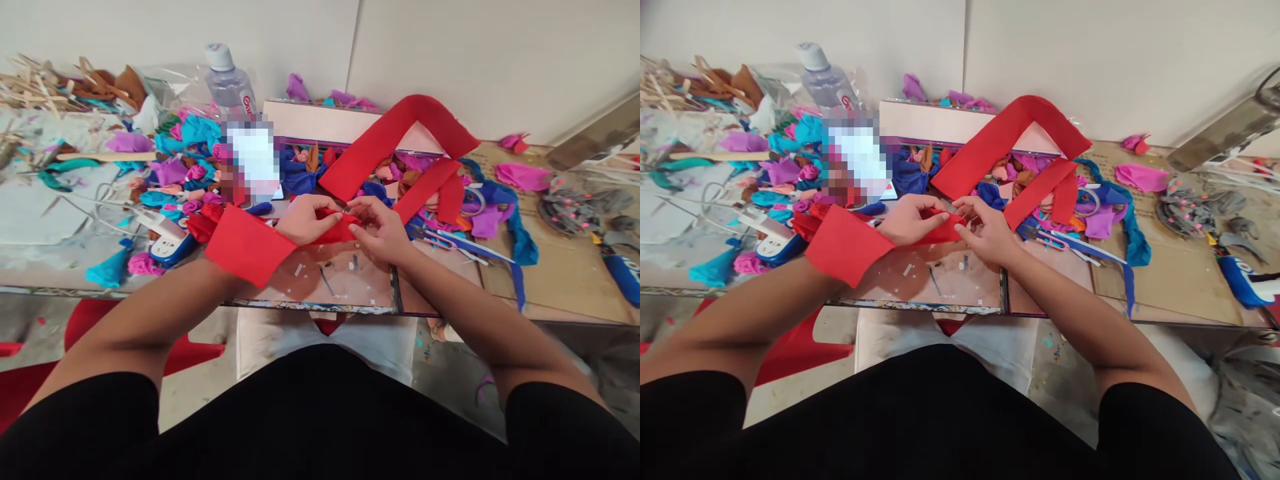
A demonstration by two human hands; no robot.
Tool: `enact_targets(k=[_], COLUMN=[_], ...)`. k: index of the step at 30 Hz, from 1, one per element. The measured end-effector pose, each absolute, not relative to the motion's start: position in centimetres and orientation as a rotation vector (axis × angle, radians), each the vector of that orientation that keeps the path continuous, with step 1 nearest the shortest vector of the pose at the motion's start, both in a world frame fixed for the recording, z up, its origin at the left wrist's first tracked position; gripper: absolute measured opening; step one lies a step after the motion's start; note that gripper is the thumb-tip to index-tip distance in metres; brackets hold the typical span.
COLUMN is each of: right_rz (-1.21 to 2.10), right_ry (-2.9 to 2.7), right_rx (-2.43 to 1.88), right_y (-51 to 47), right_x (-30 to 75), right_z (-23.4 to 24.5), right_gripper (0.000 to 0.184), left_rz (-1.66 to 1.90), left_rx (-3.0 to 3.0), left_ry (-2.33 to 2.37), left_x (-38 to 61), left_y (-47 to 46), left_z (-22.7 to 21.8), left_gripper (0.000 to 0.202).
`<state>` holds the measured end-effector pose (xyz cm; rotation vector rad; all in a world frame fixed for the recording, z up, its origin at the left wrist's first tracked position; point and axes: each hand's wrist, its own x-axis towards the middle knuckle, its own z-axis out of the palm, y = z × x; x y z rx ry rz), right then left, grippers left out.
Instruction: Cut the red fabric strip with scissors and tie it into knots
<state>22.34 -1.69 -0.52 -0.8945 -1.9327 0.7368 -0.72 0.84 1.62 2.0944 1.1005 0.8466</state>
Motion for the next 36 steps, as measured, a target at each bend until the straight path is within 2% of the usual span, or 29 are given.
enact_targets(k=[9,36], right_rz=[0.561,0.426], right_ry=[-2.057,-1.995], right_rx=[-0.88,-0.959], right_y=[-1.71,-2.12], right_x=[22.45,21.56], right_z=[-1.08,-1.1], right_gripper=[0.021,0.014], left_rz=[0.856,0.901], left_rx=[2.134,2.163], left_ry=[1.055,0.984], left_x=[-1.26,-1.52], left_y=[0.4,0.18], left_z=[1.13,0.5], left_gripper=[0.028,0.034])
